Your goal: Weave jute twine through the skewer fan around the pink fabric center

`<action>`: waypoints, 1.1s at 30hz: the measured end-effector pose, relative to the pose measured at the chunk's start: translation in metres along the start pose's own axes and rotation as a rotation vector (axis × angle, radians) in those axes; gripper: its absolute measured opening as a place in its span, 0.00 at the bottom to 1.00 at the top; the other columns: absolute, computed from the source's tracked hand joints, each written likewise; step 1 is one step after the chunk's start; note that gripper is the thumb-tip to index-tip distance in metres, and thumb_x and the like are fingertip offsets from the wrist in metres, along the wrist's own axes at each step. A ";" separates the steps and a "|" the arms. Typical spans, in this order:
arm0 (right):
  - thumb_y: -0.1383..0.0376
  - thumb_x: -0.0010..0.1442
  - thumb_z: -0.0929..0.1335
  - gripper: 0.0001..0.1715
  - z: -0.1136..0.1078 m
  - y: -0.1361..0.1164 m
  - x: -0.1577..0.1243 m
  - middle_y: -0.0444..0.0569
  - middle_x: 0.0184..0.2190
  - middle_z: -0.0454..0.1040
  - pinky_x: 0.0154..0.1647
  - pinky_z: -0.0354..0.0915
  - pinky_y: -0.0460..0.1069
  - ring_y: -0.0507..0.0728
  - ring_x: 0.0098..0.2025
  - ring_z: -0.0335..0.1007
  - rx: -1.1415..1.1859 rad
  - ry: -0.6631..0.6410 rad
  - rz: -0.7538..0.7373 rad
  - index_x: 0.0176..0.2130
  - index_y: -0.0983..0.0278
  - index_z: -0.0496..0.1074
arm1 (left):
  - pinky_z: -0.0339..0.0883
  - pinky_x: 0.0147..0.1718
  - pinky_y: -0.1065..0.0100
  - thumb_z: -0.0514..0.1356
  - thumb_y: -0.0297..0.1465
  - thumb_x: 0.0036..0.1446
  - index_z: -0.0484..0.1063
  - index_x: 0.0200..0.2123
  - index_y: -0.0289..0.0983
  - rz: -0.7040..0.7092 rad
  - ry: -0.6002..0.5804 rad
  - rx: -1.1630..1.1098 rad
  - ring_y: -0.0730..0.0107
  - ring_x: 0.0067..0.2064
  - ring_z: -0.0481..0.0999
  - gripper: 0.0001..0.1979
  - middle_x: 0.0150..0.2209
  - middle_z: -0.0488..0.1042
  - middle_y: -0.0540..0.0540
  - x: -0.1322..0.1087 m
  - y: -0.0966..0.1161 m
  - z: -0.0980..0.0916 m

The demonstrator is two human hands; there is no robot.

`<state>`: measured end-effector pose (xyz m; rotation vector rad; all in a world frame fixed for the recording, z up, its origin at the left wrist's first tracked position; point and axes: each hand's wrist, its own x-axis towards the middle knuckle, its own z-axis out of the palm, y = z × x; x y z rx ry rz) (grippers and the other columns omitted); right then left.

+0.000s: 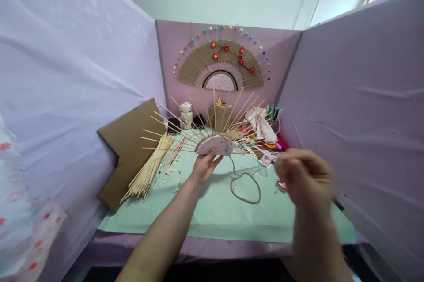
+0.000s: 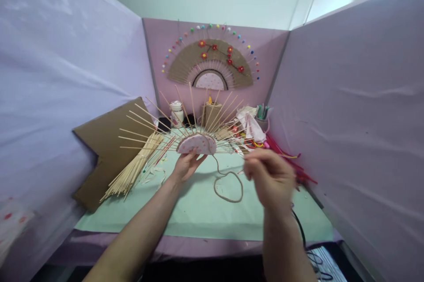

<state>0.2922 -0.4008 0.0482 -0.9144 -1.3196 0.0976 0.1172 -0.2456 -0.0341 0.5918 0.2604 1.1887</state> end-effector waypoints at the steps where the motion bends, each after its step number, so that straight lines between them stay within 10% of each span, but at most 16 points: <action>1: 0.62 0.63 0.67 0.08 0.015 -0.001 0.003 0.44 0.27 0.73 0.26 0.65 0.46 0.50 0.26 0.67 -0.070 -0.058 -0.045 0.39 0.62 0.76 | 0.60 0.58 0.46 0.71 0.25 0.46 0.74 0.38 0.39 0.003 -0.016 0.013 0.67 0.46 0.74 0.15 0.39 0.77 0.50 0.000 -0.001 -0.001; 9: 0.60 0.67 0.62 0.24 0.091 0.018 0.007 0.51 0.39 0.78 0.35 0.66 0.47 0.55 0.37 0.74 -0.725 -0.399 -0.202 0.60 0.61 0.67 | 0.61 0.57 0.54 0.71 0.31 0.47 0.76 0.43 0.36 0.010 -0.158 0.130 0.59 0.51 0.74 0.18 0.46 0.77 0.43 -0.002 -0.006 0.001; 33: 0.60 0.64 0.63 0.24 0.083 0.032 0.007 0.44 0.29 0.77 0.29 0.62 0.46 0.51 0.24 0.67 -0.513 -0.306 -0.018 0.58 0.63 0.67 | 0.58 0.59 0.51 0.72 0.33 0.46 0.75 0.45 0.36 -0.047 -0.187 0.131 0.55 0.53 0.74 0.21 0.47 0.78 0.41 -0.007 -0.003 0.007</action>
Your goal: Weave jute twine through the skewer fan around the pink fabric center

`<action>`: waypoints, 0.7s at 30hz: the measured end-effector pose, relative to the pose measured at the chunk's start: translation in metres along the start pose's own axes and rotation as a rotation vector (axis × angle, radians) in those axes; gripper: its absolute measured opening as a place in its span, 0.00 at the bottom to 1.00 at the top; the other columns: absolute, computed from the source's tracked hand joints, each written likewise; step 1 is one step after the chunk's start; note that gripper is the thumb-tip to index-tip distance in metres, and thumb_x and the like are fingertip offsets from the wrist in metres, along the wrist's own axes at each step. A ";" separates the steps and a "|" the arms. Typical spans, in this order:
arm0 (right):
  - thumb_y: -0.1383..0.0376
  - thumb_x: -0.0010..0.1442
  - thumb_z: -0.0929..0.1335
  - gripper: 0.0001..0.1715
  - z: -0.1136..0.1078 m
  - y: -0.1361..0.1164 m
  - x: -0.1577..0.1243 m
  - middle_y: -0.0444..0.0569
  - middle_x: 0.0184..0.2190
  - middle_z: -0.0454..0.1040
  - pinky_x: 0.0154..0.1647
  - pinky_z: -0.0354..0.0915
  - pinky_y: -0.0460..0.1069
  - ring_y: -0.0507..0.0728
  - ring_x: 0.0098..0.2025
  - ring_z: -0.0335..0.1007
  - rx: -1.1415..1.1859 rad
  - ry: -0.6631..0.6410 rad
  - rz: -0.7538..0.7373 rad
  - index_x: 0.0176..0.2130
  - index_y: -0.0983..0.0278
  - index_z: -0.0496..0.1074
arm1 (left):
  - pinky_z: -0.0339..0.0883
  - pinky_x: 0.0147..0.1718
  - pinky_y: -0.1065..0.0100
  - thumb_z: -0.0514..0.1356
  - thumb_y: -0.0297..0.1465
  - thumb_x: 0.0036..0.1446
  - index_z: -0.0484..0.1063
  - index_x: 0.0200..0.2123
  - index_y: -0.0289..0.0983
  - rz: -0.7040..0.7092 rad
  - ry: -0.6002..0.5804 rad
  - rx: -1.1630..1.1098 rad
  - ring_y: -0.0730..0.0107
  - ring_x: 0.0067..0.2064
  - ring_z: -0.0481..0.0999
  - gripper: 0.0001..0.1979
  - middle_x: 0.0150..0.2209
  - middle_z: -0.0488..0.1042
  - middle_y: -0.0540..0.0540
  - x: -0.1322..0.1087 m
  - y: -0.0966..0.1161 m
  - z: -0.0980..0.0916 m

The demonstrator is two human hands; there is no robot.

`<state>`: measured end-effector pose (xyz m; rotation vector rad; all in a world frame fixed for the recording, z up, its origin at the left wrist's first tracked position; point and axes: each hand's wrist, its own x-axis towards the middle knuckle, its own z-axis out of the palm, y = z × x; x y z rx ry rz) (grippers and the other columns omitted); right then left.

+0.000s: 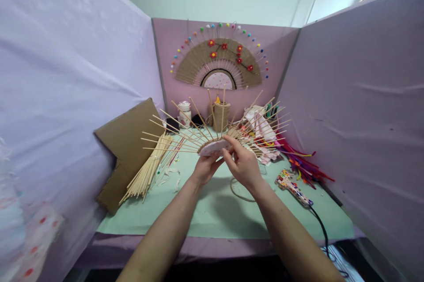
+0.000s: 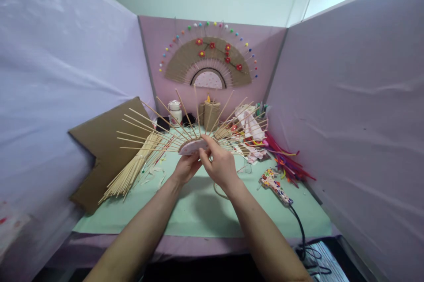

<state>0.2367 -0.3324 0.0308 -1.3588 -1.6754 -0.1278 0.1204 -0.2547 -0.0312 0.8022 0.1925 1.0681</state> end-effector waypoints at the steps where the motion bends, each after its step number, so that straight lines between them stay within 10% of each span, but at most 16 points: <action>1: 0.60 0.64 0.63 0.24 0.001 -0.001 0.001 0.45 0.29 0.77 0.29 0.62 0.46 0.51 0.24 0.68 -0.027 -0.006 0.001 0.57 0.63 0.67 | 0.58 0.59 0.51 0.72 0.33 0.46 0.76 0.44 0.36 -0.003 -0.004 0.006 0.56 0.53 0.75 0.21 0.46 0.78 0.41 0.000 0.000 0.000; 21: 0.59 0.65 0.62 0.25 0.016 0.006 -0.005 0.49 0.35 0.79 0.35 0.67 0.47 0.54 0.31 0.74 -0.083 0.004 -0.045 0.59 0.62 0.66 | 0.62 0.56 0.53 0.72 0.32 0.46 0.76 0.44 0.36 -0.017 0.051 -0.001 0.58 0.49 0.77 0.20 0.44 0.79 0.42 0.002 -0.007 -0.002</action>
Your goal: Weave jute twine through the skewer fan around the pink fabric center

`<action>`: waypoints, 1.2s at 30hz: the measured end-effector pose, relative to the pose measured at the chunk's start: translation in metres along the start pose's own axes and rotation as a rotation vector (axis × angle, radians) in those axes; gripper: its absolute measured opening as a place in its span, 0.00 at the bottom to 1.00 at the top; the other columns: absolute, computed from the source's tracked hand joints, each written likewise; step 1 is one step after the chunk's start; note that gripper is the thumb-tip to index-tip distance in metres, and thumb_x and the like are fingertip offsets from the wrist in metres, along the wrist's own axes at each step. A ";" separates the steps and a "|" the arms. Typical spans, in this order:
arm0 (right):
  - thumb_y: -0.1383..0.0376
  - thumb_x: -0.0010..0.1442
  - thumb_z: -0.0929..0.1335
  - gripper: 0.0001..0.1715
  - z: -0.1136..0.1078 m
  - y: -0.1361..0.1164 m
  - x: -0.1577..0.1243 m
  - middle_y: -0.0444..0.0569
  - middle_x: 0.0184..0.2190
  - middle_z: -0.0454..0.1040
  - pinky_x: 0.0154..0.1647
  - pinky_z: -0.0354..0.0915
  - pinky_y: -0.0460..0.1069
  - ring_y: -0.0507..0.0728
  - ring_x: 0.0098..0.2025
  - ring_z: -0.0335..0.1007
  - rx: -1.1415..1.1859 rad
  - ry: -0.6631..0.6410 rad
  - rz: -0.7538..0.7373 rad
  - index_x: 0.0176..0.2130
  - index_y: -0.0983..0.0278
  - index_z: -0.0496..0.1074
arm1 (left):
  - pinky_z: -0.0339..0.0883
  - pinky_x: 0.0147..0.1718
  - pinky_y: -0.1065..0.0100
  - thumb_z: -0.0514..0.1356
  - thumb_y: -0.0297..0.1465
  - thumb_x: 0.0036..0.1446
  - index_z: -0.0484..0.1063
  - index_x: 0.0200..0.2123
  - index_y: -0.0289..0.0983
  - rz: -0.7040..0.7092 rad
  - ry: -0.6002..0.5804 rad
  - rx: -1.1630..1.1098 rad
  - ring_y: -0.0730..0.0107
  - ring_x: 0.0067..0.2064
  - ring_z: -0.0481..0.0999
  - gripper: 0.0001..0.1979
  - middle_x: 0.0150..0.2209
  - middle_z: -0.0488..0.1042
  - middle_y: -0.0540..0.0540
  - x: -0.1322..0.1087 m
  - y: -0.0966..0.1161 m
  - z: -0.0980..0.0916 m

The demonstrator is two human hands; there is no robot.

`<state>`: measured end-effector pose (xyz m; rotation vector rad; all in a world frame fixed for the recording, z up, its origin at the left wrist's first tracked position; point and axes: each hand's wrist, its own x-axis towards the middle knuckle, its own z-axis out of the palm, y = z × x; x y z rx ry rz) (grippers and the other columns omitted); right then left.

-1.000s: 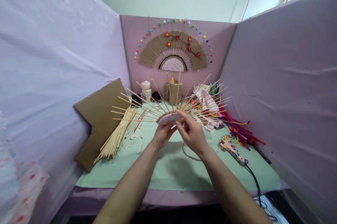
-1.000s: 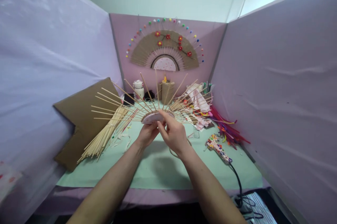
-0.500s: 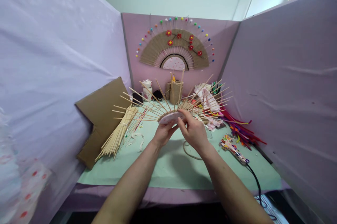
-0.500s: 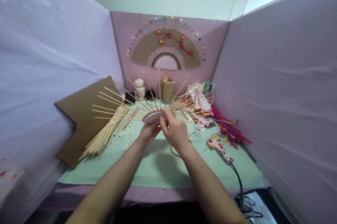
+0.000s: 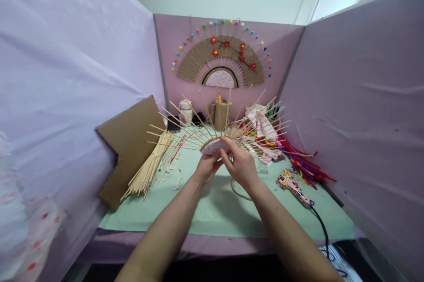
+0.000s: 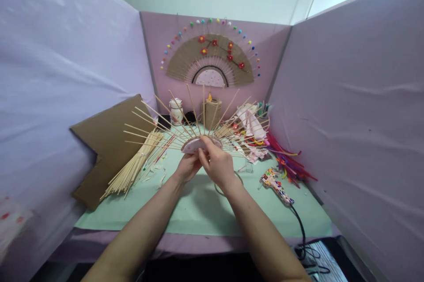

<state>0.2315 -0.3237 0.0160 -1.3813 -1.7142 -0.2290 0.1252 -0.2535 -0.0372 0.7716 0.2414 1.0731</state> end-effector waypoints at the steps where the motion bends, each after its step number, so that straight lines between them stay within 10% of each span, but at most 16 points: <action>1: 0.59 0.65 0.62 0.24 0.001 0.000 0.001 0.49 0.34 0.79 0.34 0.67 0.48 0.55 0.31 0.74 -0.022 -0.005 0.017 0.58 0.62 0.67 | 0.62 0.56 0.53 0.72 0.32 0.45 0.76 0.44 0.36 -0.002 0.001 0.003 0.58 0.48 0.77 0.20 0.43 0.79 0.42 0.000 0.000 0.000; 13: 0.61 0.64 0.63 0.26 0.001 0.014 -0.010 0.44 0.31 0.76 0.25 0.60 0.45 0.48 0.19 0.58 0.253 0.077 0.132 0.60 0.62 0.64 | 0.61 0.57 0.48 0.70 0.30 0.48 0.74 0.44 0.38 -0.003 0.086 -0.011 0.61 0.49 0.76 0.18 0.44 0.78 0.45 0.002 0.002 0.000; 19: 0.57 0.63 0.63 0.17 0.013 0.033 -0.031 0.42 0.21 0.69 0.23 0.58 0.44 0.49 0.20 0.60 0.299 0.103 0.256 0.42 0.65 0.74 | 0.60 0.58 0.42 0.69 0.31 0.51 0.72 0.38 0.38 0.013 0.162 -0.110 0.64 0.46 0.75 0.12 0.42 0.77 0.48 0.007 0.009 -0.007; 36: 0.55 0.60 0.68 0.16 0.039 0.047 -0.055 0.41 0.22 0.67 0.25 0.58 0.45 0.49 0.21 0.58 0.280 0.153 0.309 0.37 0.66 0.74 | 0.61 0.58 0.53 0.67 0.29 0.53 0.71 0.41 0.40 -0.020 0.158 -0.150 0.69 0.45 0.76 0.12 0.42 0.77 0.48 0.007 0.009 -0.004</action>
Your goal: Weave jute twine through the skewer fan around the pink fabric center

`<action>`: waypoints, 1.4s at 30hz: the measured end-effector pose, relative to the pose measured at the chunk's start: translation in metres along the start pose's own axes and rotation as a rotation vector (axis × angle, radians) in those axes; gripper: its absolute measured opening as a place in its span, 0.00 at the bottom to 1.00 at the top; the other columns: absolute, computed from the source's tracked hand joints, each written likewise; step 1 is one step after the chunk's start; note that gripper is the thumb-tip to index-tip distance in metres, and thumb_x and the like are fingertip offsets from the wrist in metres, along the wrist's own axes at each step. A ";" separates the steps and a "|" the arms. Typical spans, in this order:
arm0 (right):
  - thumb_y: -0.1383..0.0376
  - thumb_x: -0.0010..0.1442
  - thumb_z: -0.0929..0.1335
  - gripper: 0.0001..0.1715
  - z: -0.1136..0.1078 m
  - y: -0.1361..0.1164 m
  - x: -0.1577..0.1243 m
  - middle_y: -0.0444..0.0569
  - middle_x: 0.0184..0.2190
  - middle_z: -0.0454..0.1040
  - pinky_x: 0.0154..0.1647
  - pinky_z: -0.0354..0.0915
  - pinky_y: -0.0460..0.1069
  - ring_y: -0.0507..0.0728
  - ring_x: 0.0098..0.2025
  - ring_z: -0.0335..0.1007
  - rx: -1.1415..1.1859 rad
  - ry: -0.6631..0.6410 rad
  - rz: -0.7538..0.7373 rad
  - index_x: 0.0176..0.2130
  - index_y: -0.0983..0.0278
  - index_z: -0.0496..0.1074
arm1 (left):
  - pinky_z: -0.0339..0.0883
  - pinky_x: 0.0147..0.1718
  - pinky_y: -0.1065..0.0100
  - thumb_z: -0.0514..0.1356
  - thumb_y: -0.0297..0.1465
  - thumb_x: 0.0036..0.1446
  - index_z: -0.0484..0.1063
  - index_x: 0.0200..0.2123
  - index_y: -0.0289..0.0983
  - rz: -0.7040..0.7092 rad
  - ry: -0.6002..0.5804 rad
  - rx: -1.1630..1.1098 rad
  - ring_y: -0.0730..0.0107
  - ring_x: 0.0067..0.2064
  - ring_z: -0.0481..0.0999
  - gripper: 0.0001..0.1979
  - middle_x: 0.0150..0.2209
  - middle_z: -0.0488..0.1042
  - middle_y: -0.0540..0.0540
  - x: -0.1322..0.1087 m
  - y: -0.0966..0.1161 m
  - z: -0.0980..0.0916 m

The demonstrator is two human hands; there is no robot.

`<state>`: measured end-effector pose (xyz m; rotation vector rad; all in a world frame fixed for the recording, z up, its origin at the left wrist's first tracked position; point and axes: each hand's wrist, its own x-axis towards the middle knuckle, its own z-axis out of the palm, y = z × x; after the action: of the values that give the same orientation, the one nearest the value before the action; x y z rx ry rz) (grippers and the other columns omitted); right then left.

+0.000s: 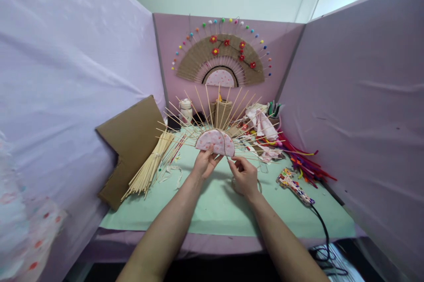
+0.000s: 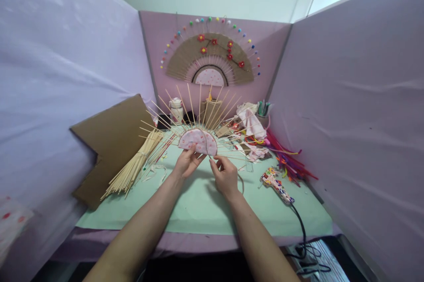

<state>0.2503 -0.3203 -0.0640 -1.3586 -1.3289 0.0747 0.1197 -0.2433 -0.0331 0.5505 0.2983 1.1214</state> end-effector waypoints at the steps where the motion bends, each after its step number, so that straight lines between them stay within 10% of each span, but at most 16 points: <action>1: 0.55 0.60 0.68 0.16 0.001 0.002 0.000 0.41 0.22 0.68 0.26 0.59 0.46 0.49 0.22 0.58 -0.007 0.009 -0.004 0.37 0.66 0.74 | 0.61 0.58 0.54 0.67 0.29 0.53 0.71 0.41 0.40 0.005 -0.002 0.002 0.69 0.46 0.76 0.13 0.43 0.78 0.48 0.000 0.000 0.000; 21: 0.57 0.59 0.63 0.10 0.002 -0.004 0.017 0.48 0.33 0.72 0.37 0.66 0.51 0.55 0.36 0.68 0.236 -0.027 0.147 0.31 0.61 0.63 | 0.59 0.59 0.51 0.69 0.24 0.48 0.72 0.37 0.39 0.117 0.022 -0.047 0.70 0.45 0.76 0.13 0.38 0.78 0.50 0.001 0.001 -0.001; 27: 0.57 0.48 0.74 0.22 -0.051 -0.022 0.046 0.33 0.18 0.61 0.17 0.47 0.40 0.45 0.16 0.49 0.786 -0.188 0.495 0.39 0.59 0.62 | 0.58 0.59 0.53 0.68 0.24 0.48 0.71 0.38 0.41 0.122 0.050 -0.048 0.69 0.47 0.75 0.14 0.40 0.77 0.50 0.004 0.005 -0.004; 35: 0.65 0.45 0.76 0.13 -0.160 -0.077 0.100 0.39 0.22 0.69 0.14 0.44 0.40 0.43 0.17 0.48 0.688 -0.087 0.301 0.32 0.60 0.71 | 0.59 0.59 0.53 0.69 0.24 0.46 0.71 0.38 0.40 0.131 0.076 -0.034 0.69 0.45 0.75 0.16 0.38 0.77 0.50 0.003 0.007 -0.002; 42: 0.66 0.48 0.74 0.11 -0.162 -0.126 0.140 0.44 0.33 0.78 0.14 0.44 0.40 0.43 0.17 0.47 0.771 -0.133 0.163 0.35 0.59 0.76 | 0.59 0.59 0.51 0.72 0.26 0.43 0.71 0.36 0.40 0.123 0.041 -0.004 0.70 0.44 0.76 0.17 0.37 0.77 0.51 0.004 0.006 -0.006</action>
<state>0.3339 -0.3660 0.1654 -0.7992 -1.1156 0.7238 0.1141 -0.2367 -0.0345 0.5486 0.3003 1.2533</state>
